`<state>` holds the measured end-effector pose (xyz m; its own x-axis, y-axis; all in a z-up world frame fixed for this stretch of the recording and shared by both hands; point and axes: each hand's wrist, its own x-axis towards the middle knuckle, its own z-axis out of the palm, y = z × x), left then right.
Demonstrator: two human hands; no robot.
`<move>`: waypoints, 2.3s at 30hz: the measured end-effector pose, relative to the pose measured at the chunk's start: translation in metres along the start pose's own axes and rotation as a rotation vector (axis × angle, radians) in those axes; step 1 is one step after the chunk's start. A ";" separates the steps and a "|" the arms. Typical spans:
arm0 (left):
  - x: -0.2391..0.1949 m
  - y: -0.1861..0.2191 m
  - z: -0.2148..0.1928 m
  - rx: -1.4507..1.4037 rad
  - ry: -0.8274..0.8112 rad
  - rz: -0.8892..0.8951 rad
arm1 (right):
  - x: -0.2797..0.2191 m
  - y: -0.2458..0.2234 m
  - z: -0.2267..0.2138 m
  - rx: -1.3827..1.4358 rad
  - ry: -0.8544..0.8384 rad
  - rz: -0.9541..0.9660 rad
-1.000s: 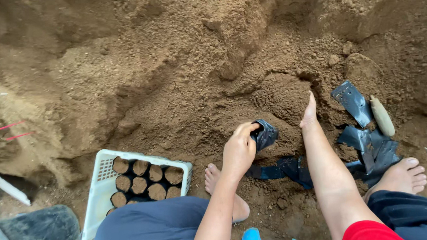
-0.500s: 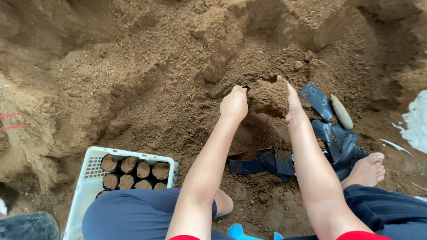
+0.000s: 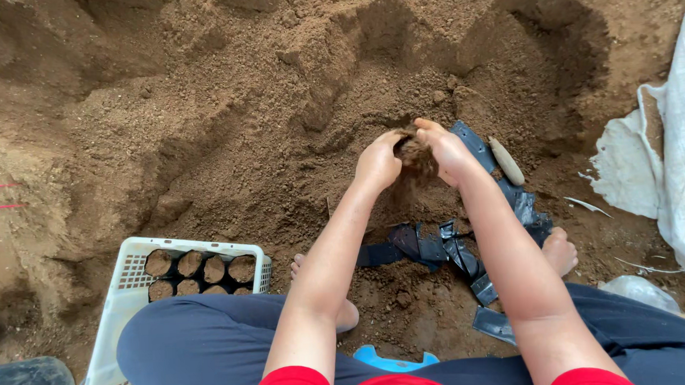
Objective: The person sits on the ground and repeatedly folds black plastic sheets into small pots, fills them with soil from a nearby pile, and places the finished pots into a white crate.
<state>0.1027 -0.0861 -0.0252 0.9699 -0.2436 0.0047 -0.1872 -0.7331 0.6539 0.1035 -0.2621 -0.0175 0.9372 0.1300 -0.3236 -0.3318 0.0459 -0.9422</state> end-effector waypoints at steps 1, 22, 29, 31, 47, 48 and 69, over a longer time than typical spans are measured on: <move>0.000 0.003 -0.002 -0.038 0.023 0.028 | -0.004 0.002 0.003 -0.238 0.014 -0.121; -0.070 -0.020 -0.058 0.341 -0.169 0.179 | -0.076 0.007 0.044 -1.106 -0.109 -0.976; -0.098 -0.050 -0.062 0.127 0.040 0.061 | -0.085 0.096 0.095 -0.681 -0.111 -0.566; -0.103 -0.053 -0.056 0.105 0.125 0.060 | -0.087 0.119 0.104 -0.861 -0.261 -0.691; -0.107 -0.060 -0.022 -0.352 0.107 -0.172 | 0.022 0.171 -0.012 -1.216 0.278 -0.529; -0.107 -0.063 -0.022 -0.308 0.183 -0.119 | 0.021 0.184 -0.007 -1.217 0.281 -0.489; -0.097 -0.075 -0.012 -0.083 -0.005 -0.043 | 0.009 0.075 0.099 0.740 0.099 -0.084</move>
<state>0.0239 -0.0001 -0.0656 0.9760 -0.2161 -0.0282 -0.1317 -0.6879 0.7138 0.0765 -0.1589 -0.0831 0.9562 0.0082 -0.2926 -0.2116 0.7104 -0.6713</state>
